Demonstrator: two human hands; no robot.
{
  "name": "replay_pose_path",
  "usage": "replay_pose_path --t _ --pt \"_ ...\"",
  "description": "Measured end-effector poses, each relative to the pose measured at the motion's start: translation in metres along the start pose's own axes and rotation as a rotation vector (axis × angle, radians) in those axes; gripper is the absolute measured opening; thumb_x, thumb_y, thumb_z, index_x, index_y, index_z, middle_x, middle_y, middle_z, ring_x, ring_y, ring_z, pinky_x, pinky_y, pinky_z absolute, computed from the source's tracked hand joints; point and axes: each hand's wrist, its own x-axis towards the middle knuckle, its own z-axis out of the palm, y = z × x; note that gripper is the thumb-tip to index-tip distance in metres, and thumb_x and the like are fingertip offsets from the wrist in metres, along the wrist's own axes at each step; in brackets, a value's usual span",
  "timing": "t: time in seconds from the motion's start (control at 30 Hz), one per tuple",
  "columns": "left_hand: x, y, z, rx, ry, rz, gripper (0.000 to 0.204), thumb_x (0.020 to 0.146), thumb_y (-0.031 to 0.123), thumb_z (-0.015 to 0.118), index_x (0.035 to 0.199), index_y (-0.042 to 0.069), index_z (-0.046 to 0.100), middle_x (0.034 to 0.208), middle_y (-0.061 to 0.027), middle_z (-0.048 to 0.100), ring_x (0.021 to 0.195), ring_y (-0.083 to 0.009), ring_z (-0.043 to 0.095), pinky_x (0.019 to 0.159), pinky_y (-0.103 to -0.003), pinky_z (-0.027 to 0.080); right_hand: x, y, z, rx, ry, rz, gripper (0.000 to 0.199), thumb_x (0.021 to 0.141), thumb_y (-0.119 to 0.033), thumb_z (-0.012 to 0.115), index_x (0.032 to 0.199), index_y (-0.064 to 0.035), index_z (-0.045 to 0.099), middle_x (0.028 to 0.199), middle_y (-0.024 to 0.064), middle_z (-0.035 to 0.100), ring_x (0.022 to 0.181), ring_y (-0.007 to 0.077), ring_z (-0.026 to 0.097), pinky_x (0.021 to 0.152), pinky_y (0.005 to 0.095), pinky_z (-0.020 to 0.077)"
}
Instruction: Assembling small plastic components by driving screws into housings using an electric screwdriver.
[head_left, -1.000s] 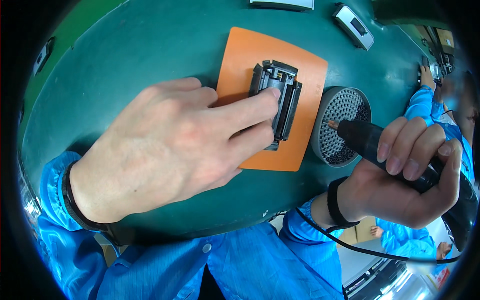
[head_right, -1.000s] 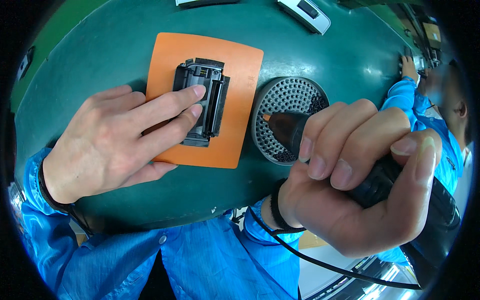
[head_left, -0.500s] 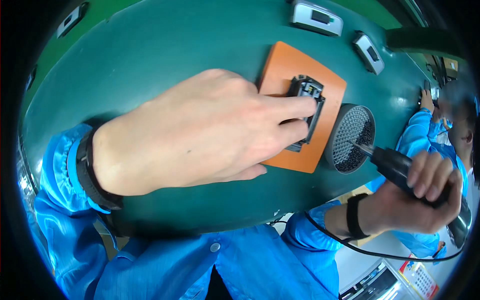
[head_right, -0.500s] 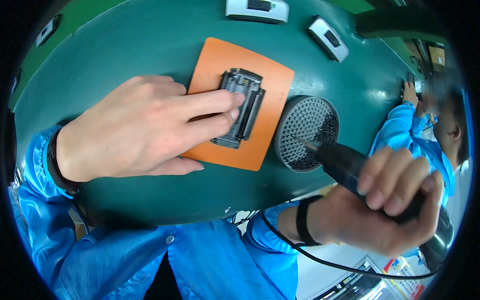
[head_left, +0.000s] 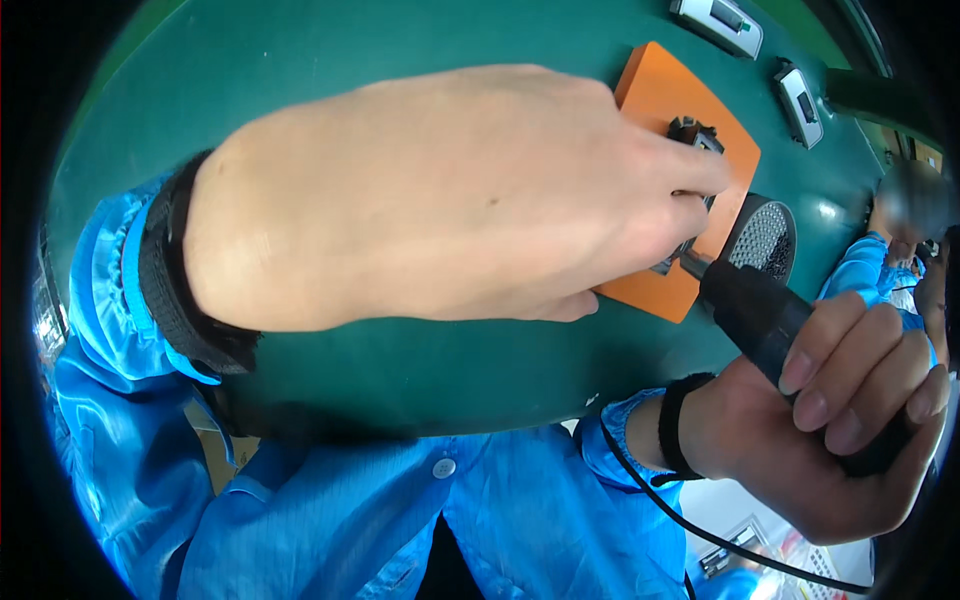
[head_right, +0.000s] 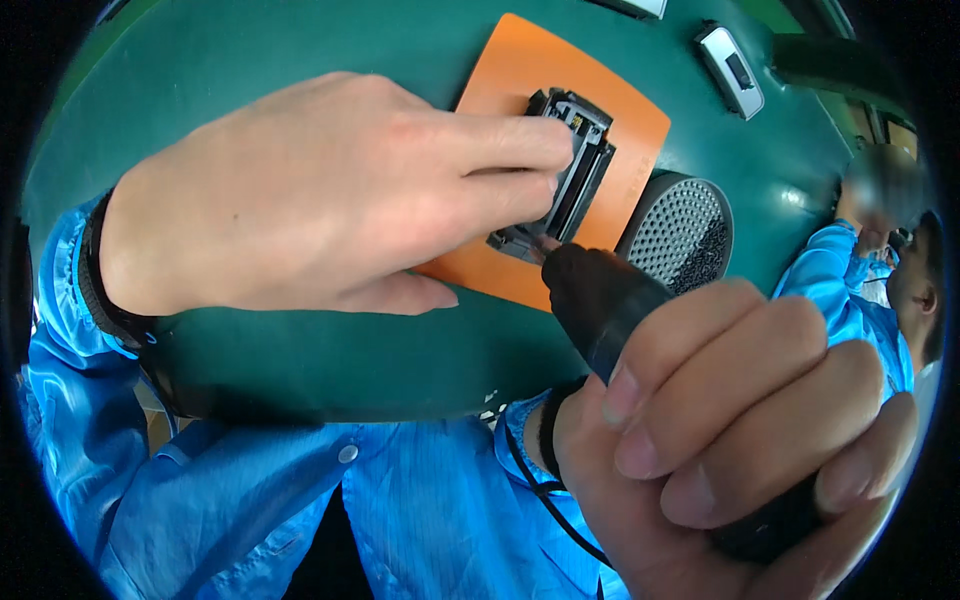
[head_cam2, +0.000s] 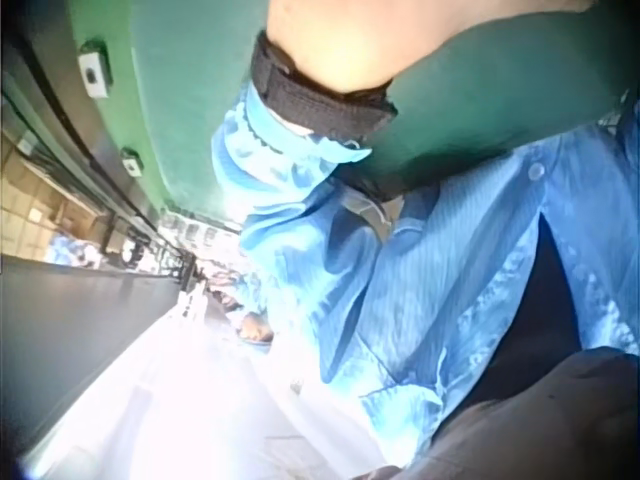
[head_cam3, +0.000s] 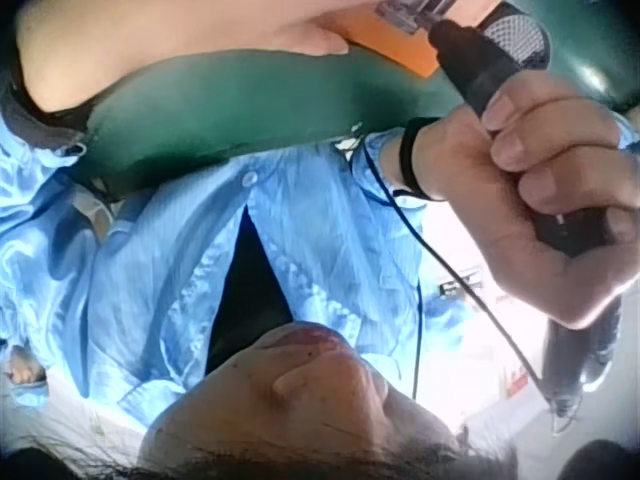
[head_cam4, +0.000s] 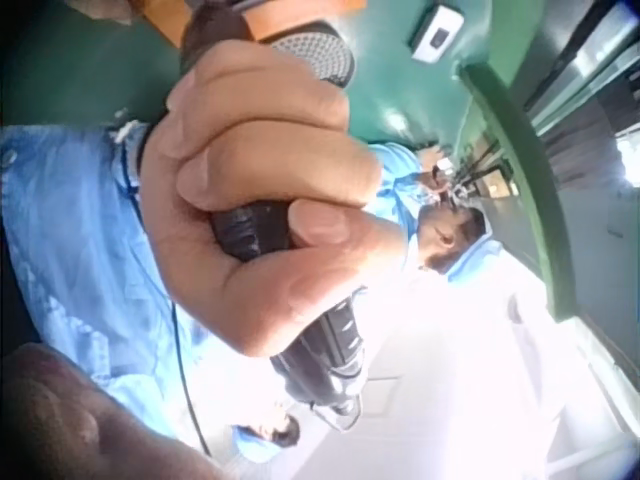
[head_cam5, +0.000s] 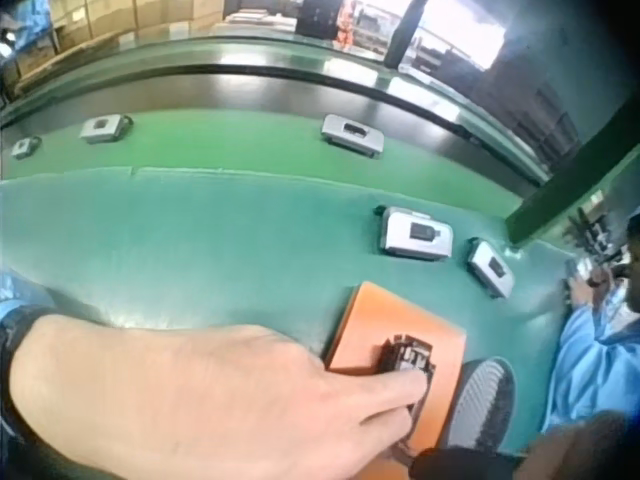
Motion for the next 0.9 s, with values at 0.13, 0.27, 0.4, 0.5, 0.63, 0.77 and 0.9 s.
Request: replay_pose_path --t 0.13,0.27,0.4,0.5,0.63,0.77,0.9 --pt "0.0 0.003 0.001 0.153 0.061 0.057 0.046 0.068 0.012 0.084 0.104 0.002 0.056 0.113 -0.006 0.055 0.081 -0.0313 0.066 0.067 -0.042 0.056 -0.004 0.008 0.008 -0.002 -0.008 0.017 0.013 0.091 -0.018 0.042 0.085 -0.0066 0.045 0.059 0.0003 0.039 0.046 0.0102 0.037 0.048 0.028 0.0351" --pt "0.002 0.007 -0.006 0.174 -0.108 -0.056 0.045 0.068 0.011 0.084 0.103 0.002 0.057 0.111 -0.0063 0.056 0.081 -0.0307 0.066 0.065 -0.042 0.055 -0.003 0.011 0.012 0.012 -0.027 0.025 0.013 0.091 -0.018 0.042 0.086 -0.0065 0.046 0.059 0.0001 0.038 0.046 0.01 0.037 0.048 0.0278 0.0349" --pt "-0.001 0.013 -0.018 -0.036 0.021 0.007 0.045 0.067 0.01 0.083 0.103 0.001 0.058 0.111 -0.0063 0.057 0.081 -0.0305 0.066 0.065 -0.041 0.055 -0.002 0.012 0.015 0.016 -0.04 0.033 0.014 0.091 -0.019 0.042 0.086 -0.0065 0.046 0.058 -0.0001 0.038 0.046 0.0098 0.037 0.048 0.0277 0.0347" --pt "-0.002 0.008 -0.015 -0.277 0.132 -0.015 0.043 0.066 0.01 0.083 0.101 0.001 0.058 0.11 -0.0067 0.057 0.08 -0.0306 0.066 0.065 -0.041 0.055 -0.002 0.013 0.018 0.03 -0.052 0.041 0.014 0.091 -0.019 0.041 0.086 -0.0064 0.046 0.058 -0.0003 0.037 0.046 0.0097 0.036 0.047 0.0275 0.0345" --pt "-0.008 -0.004 0.003 -0.102 0.062 0.015 0.039 0.069 0.012 0.079 0.101 0.0 0.059 0.11 -0.0072 0.057 0.08 -0.0306 0.065 0.065 -0.042 0.054 -0.001 0.018 0.022 0.005 -0.061 0.03 0.016 0.092 -0.02 0.041 0.087 -0.0065 0.046 0.057 -0.0007 0.036 0.045 0.0092 0.036 0.046 0.0268 0.0336" --pt "-0.01 -0.007 0.003 0.072 0.025 0.05 0.037 0.074 0.014 0.075 0.104 -0.001 0.06 0.11 -0.0083 0.056 0.081 -0.0306 0.065 0.065 -0.042 0.054 0.003 0.025 0.025 -0.005 -0.113 -0.026 0.017 0.095 -0.021 0.04 0.086 -0.0079 0.046 0.058 -0.0011 0.036 0.045 0.0084 0.035 0.045 0.0249 0.0318" --pt "-0.012 -0.004 -0.003 0.094 0.059 0.035 0.035 0.076 0.015 0.073 0.104 -0.002 0.06 0.112 -0.0094 0.056 0.084 -0.0319 0.065 0.068 -0.043 0.055 0.003 0.029 0.036 0.002 -0.055 -0.04 0.018 0.099 -0.022 0.042 0.086 -0.0096 0.047 0.059 -0.0005 0.036 0.046 0.0099 0.034 0.045 0.0266 0.0314"
